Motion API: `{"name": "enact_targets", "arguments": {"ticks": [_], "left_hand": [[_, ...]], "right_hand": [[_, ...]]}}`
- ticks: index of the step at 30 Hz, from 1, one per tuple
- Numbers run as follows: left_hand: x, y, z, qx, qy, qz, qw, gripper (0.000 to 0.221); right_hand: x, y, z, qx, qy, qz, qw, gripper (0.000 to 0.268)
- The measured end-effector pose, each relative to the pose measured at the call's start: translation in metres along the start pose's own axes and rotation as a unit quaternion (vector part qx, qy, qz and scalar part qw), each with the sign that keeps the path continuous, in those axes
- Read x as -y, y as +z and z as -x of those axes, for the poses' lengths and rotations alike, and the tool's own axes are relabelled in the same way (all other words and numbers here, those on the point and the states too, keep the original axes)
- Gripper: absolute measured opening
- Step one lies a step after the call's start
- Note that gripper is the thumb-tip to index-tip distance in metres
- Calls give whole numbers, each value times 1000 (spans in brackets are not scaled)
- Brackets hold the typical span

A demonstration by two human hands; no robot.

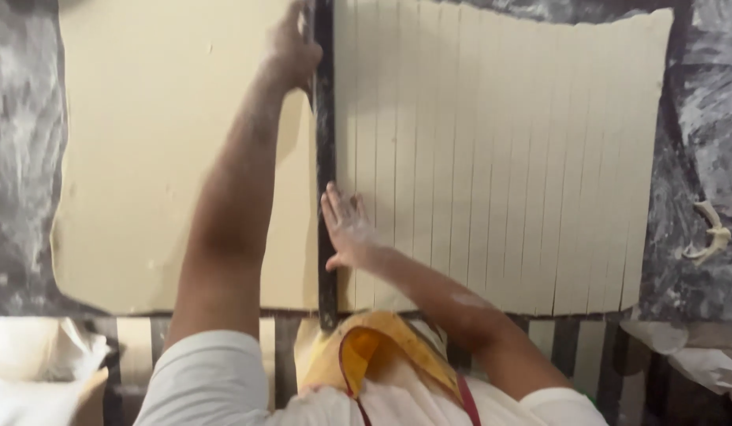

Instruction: Roll out dough and cut it into even strips using a ruler and scraper.

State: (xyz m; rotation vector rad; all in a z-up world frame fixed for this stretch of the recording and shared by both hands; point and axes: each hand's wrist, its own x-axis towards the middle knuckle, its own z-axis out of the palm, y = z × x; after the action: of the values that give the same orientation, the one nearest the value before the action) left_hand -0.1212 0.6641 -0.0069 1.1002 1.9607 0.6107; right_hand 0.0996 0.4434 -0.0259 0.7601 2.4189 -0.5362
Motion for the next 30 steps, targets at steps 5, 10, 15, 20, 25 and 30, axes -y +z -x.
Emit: {"name": "enact_targets", "arguments": {"ticks": [5,10,15,20,25,30], "left_hand": [[120,44,202,0,97,-13,995,81],[178,28,460,105,51,52,992,85],[249,19,574,217,-140,-47,965,77],[279,30,604,98,-64,23,993,81],[278,26,607,62,-56,34,996,79],[291,25,604,54,-15,2,998,80]], "right_hand": [[4,14,0,-37,8,-20,999,156],[14,12,-3,-42,44,43,997,159],[32,3,14,-25,108,3,994,154],[63,78,25,-87,105,-57,989,115],[136,166,63,-231,116,-145,955,79],[158,184,52,-505,2,-222,834,51]]}}
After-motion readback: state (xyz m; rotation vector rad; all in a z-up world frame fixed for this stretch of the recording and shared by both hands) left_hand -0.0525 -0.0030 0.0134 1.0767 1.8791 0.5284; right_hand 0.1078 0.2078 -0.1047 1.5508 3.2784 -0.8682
